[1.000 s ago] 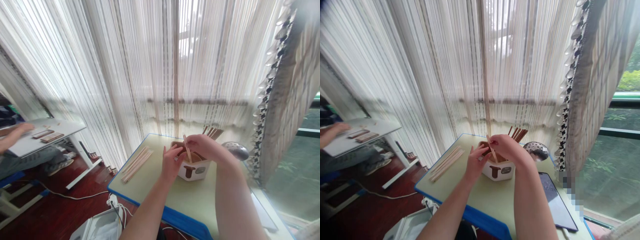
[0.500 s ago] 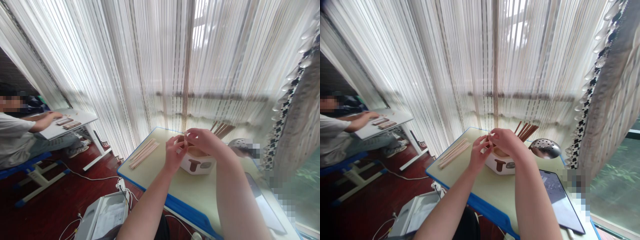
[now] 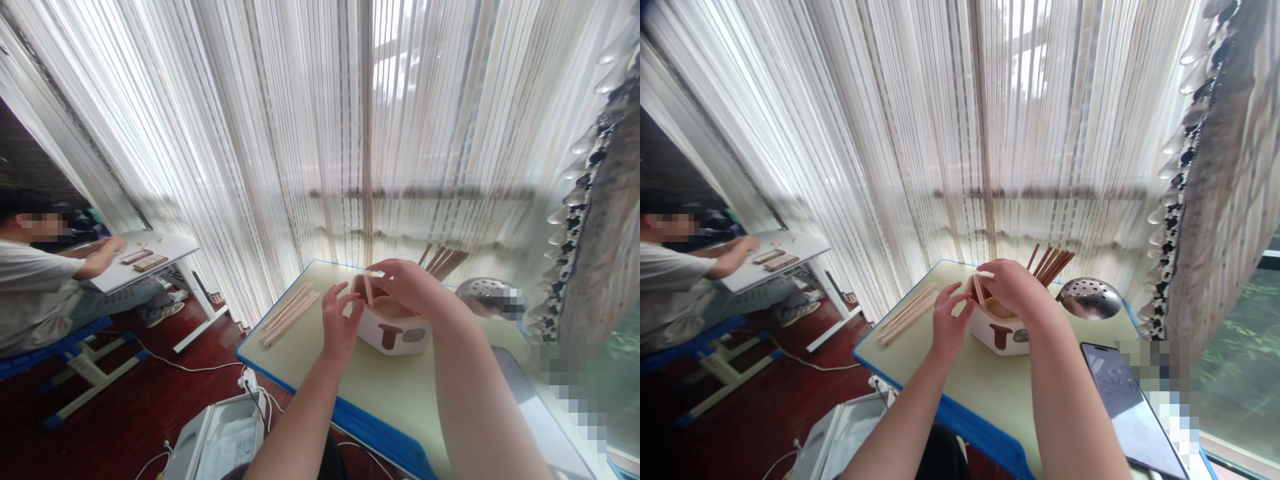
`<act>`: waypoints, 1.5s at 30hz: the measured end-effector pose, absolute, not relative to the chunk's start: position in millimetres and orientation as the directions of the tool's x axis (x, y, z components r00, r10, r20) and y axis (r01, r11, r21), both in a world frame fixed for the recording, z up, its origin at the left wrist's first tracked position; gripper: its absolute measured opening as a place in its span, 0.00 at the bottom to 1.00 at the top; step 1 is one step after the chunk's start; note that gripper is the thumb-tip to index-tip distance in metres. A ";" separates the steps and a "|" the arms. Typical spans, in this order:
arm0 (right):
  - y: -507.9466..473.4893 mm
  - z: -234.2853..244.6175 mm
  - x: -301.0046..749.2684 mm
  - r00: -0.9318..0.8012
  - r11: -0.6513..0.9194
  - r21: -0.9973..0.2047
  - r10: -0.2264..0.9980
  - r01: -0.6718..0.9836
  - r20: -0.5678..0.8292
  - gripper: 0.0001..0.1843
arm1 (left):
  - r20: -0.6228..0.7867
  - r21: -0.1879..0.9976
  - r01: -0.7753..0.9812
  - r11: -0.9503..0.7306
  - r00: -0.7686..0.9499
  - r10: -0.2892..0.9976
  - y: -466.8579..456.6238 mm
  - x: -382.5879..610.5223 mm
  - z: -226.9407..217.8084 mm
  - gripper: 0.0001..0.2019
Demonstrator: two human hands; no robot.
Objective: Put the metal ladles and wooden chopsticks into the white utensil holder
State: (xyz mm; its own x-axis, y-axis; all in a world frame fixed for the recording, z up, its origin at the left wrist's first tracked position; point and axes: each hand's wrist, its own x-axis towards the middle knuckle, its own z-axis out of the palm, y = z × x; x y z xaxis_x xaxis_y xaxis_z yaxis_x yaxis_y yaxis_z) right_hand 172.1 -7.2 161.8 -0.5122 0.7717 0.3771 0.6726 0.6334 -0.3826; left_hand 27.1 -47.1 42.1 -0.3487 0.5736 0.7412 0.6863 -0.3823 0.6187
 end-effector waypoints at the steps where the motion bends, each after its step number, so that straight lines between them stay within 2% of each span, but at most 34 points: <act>1: -9.9 163.7 173.7 -0.510 0.632 -0.369 0.772 0.682 0.380 0.14 | 0.746 0.612 0.699 -0.370 -0.355 0.564 -49.3 21.3 39.5 0.07; 4: -21.6 171.2 178.3 -0.481 0.624 -0.312 0.766 0.717 0.426 0.17 | 0.782 0.565 0.767 -0.303 -0.382 0.493 -54.8 -5.6 29.2 0.10; 6: -31.4 176.8 180.3 -0.455 0.623 -0.283 0.751 0.729 0.479 0.19 | 0.793 0.519 0.830 -0.202 -0.380 0.476 -57.9 -30.6 20.4 0.11; 9: -47.3 183.6 176.1 -0.501 0.697 -0.319 0.697 0.642 0.514 0.16 | 0.723 0.452 0.892 0.008 -0.371 0.582 -64.4 -72.6 5.8 0.14; 12: -61.4 182.9 156.7 -0.640 0.786 -0.416 0.616 0.458 0.459 0.15 | 0.619 0.448 0.887 0.113 -0.399 0.677 -75.2 -107.5 -7.2 0.16; 14: -67.4 175.1 134.7 -0.715 0.799 -0.432 0.583 0.418 0.386 0.17 | 0.601 0.441 0.889 0.122 -0.393 0.696 -83.9 -119.9 -13.2 0.16; 16: -69.2 159.9 107.7 -0.752 0.798 -0.394 0.582 0.455 0.310 0.18 | 0.609 0.414 0.898 0.148 -0.394 0.688 -92.0 -122.0 -16.3 0.15; 19: -62.7 121.9 65.5 -0.784 0.805 -0.347 0.573 0.482 0.239 0.17 | 0.629 0.323 0.933 0.156 -0.335 0.702 -99.9 -112.6 -15.9 0.15; 22: -45.6 67.6 32.9 -0.733 0.778 -0.399 0.611 0.486 0.299 0.25 | 0.594 0.213 0.972 0.098 -0.208 0.777 -102.4 -104.8 -13.6 0.15; 25: -21.1 10.8 17.2 -0.551 0.718 -0.456 0.696 0.525 0.461 0.26 | 0.517 0.214 0.954 0.212 -0.295 0.804 -101.2 -106.6 -14.9 0.11; 28: 1.5 -27.3 15.9 -0.509 0.655 -0.497 0.756 0.570 0.413 0.23 | 0.457 0.205 0.939 0.276 -0.341 0.821 -97.7 -111.0 -18.5 0.10; 31: 11.4 -38.3 20.6 -0.472 0.605 -0.549 0.795 0.576 0.381 0.21 | 0.421 0.184 0.937 0.295 -0.347 0.838 -93.9 -111.9 -20.2 0.11; 45: 4.5 -29.5 27.3 -0.528 0.638 -0.503 0.768 0.583 0.361 0.17 | 0.404 0.188 0.919 0.346 -0.393 0.826 -93.6 -110.7 -14.8 0.13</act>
